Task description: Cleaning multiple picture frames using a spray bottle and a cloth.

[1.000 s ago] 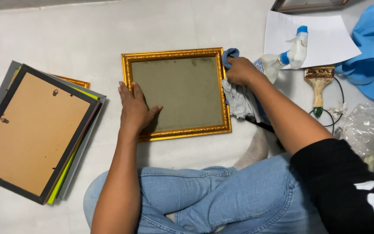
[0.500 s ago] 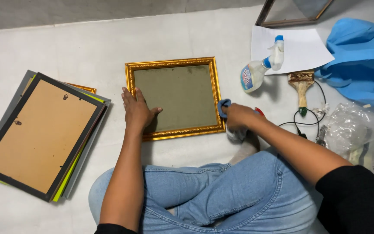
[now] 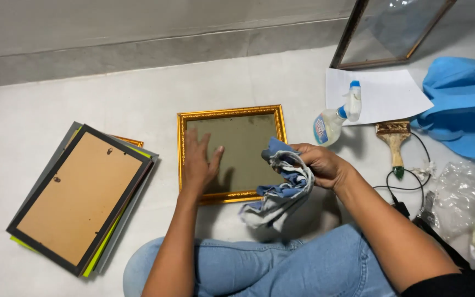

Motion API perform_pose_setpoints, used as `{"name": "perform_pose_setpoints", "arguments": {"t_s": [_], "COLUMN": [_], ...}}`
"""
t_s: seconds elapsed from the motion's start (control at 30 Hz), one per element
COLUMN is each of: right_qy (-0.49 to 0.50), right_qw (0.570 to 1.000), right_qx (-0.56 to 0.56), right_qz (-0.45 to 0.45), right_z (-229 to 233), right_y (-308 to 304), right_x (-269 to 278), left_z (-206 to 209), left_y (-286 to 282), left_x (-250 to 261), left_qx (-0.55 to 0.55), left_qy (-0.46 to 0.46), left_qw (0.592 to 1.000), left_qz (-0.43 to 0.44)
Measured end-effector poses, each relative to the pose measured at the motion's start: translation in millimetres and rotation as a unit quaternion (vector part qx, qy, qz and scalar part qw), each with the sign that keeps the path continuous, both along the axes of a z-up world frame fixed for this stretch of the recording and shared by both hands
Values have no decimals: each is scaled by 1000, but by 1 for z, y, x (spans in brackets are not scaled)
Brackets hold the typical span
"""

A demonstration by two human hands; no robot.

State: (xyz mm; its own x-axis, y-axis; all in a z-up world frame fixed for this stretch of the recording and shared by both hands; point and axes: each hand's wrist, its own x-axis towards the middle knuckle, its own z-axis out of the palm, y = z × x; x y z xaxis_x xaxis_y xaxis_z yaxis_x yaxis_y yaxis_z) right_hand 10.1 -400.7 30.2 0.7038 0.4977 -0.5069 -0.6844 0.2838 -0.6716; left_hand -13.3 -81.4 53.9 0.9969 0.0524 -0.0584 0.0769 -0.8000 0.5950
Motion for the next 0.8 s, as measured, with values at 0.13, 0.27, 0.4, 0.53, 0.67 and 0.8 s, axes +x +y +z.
{"name": "perform_pose_setpoints", "arguments": {"t_s": [0.13,0.27,0.4,0.53,0.67,0.8], "right_qy": [20,47,55,64,48,-23], "right_qw": [996,995,998,995,987,960], "right_qx": [86,62,-35,-72,-152,-279], "right_qz": [-24,-58,-15,6,8,18], "right_z": [2,-43,-10,9,17,31], "right_y": [19,26,51,72,82,89], "right_x": [4,-4,-12,-4,10,7], "left_z": [-19,-25,-55,-35,-29,-26], "left_y": [-30,-52,-50,-41,-30,-23], "left_x": [-11,-19,-23,-15,-9,-5], "left_qx": [-298,-447,-529,-522,-529,-563], "left_qy": [-13,53,60,79,179,219], "left_qw": [953,886,838,843,829,794], "left_qz": [-56,-116,-118,-104,-27,73]}}
